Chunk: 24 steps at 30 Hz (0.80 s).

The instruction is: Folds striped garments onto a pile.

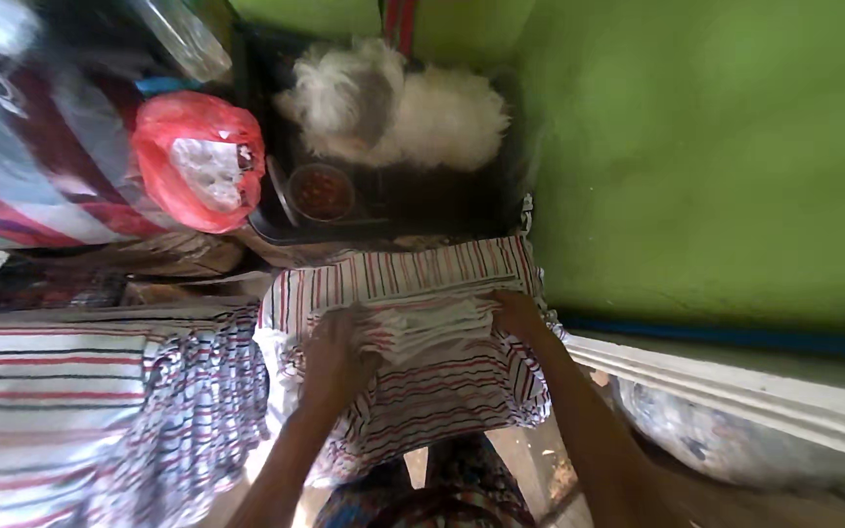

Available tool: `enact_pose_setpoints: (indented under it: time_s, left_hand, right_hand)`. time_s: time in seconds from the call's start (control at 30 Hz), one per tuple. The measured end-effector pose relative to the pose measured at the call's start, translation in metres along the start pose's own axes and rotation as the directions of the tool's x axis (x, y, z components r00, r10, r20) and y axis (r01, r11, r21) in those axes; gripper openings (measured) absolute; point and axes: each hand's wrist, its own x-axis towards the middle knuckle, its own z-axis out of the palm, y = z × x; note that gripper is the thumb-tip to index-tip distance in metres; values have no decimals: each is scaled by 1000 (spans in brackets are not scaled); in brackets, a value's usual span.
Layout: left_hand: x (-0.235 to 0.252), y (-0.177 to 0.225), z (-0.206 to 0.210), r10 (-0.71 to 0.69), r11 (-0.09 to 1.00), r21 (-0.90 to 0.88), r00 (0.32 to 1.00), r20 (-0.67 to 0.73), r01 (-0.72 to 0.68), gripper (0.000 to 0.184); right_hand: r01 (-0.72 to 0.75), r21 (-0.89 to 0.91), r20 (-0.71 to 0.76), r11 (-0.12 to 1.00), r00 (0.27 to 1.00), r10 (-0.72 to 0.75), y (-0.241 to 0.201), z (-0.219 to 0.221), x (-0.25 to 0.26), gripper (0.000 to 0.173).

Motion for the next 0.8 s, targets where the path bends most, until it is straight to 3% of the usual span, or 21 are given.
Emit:
enact_pose_setpoints:
  time_s: [0.07, 0.1, 0.17, 0.23, 0.33, 0.4, 0.53, 0.6, 0.7, 0.8]
  left_hand:
    - [-17, 29, 13, 120, 992, -37, 988, -94, -124, 79]
    - [-24, 49, 22, 187, 978, -80, 979, -76, -193, 73]
    - [-22, 94, 48, 285, 945, -184, 956, 68, -269, 59]
    - [-2, 123, 85, 370, 916, -218, 920, 126, -338, 53]
    - [43, 137, 122, 310, 949, -135, 926, 217, -286, 59]
    - [62, 133, 130, 298, 955, -57, 934, 198, -293, 55]
    - [70, 137, 115, 256, 959, 43, 919, 300, -281, 53]
    - [66, 151, 112, 235, 961, 69, 924, 302, -268, 55]
    - [68, 175, 104, 173, 965, 96, 865, 471, -245, 50]
    - [80, 177, 102, 181, 950, 115, 813, 553, -290, 39]
  right_hand:
    - [-8, -52, 45, 999, 999, 11, -4, -3, -2, 41]
    - [-12, -82, 61, 997, 998, 18, -7, -4, -3, 42]
    - [-16, -119, 83, 993, 996, 26, -13, -8, -4, 42]
    - [10, -114, 91, 993, 996, 1, -13, -11, -8, 42]
    - [86, -62, 83, 994, 993, -81, -2, -15, -12, 41]
    - [125, -77, 102, 989, 988, -117, 8, -20, -15, 51]
    - [139, -133, 106, 981, 986, -125, 23, -29, -23, 67]
    - [130, -128, 133, 983, 985, -113, 27, -29, -24, 63]
    - [137, -164, 221, 977, 970, -99, 14, -36, -32, 54]
    - [193, -227, 283, 954, 951, -125, 11, -44, -44, 54]
